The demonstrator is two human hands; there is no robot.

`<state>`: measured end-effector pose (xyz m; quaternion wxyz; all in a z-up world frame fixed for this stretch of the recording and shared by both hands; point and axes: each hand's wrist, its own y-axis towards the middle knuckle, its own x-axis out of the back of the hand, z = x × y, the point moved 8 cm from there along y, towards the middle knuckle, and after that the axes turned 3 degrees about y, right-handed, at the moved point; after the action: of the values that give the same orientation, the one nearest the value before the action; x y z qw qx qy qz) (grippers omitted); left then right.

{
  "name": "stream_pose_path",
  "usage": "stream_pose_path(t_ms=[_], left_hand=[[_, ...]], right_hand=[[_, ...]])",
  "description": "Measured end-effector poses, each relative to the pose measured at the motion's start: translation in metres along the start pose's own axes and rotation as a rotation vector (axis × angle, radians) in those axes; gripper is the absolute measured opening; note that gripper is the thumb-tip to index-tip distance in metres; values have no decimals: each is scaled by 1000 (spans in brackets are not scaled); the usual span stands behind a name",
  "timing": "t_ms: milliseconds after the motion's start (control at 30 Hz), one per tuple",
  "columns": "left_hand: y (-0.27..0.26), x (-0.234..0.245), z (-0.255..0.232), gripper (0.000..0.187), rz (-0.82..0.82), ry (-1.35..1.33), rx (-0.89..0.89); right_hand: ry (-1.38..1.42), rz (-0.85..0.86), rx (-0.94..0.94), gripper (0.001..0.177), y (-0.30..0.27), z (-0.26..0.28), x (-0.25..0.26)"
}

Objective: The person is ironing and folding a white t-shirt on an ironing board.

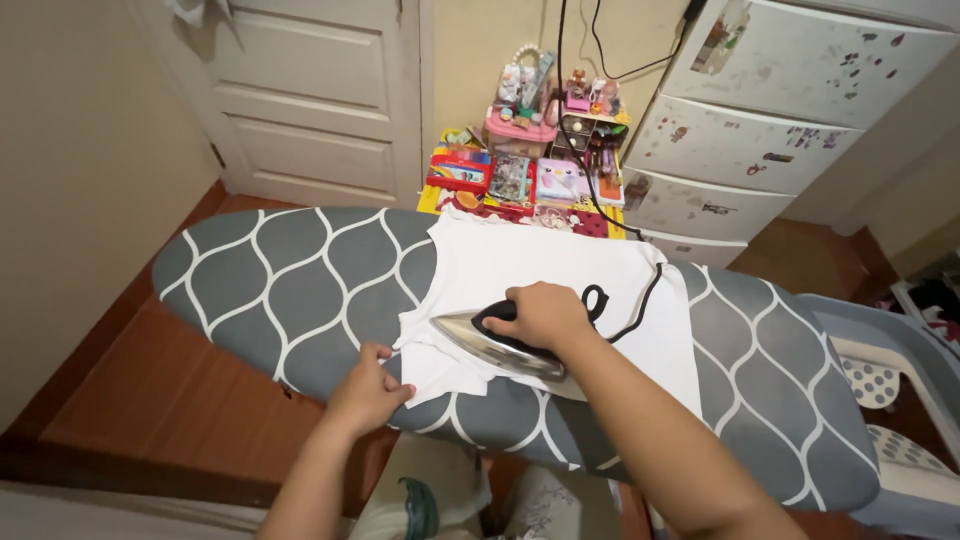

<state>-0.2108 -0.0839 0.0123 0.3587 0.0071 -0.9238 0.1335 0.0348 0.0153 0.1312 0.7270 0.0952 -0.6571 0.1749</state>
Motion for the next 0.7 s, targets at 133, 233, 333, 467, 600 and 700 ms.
stream_pose_path(t_ms=[133,233,333,467,600,700], left_hand=[[4,-3,2,70,-7,16,7],[7,-6,8,70,2,12,-18],[9,-6,7,71,13,-38,-11],[9,-4,7,72,3,-39,-23],[7,-3,7,73,9,-81,-7],[7,-3,7,74,19,-95,-21]], right_hand=[[3,14,61,62,-2,5,1],[-30,39,71,62,-2,16,-8],[-44,46,115,63,-4,20,-10],[-66,73,215,62,-8,25,-15],[-93,114,278,62,-14,31,-16],[-93,141,296,62,-16,29,-13]])
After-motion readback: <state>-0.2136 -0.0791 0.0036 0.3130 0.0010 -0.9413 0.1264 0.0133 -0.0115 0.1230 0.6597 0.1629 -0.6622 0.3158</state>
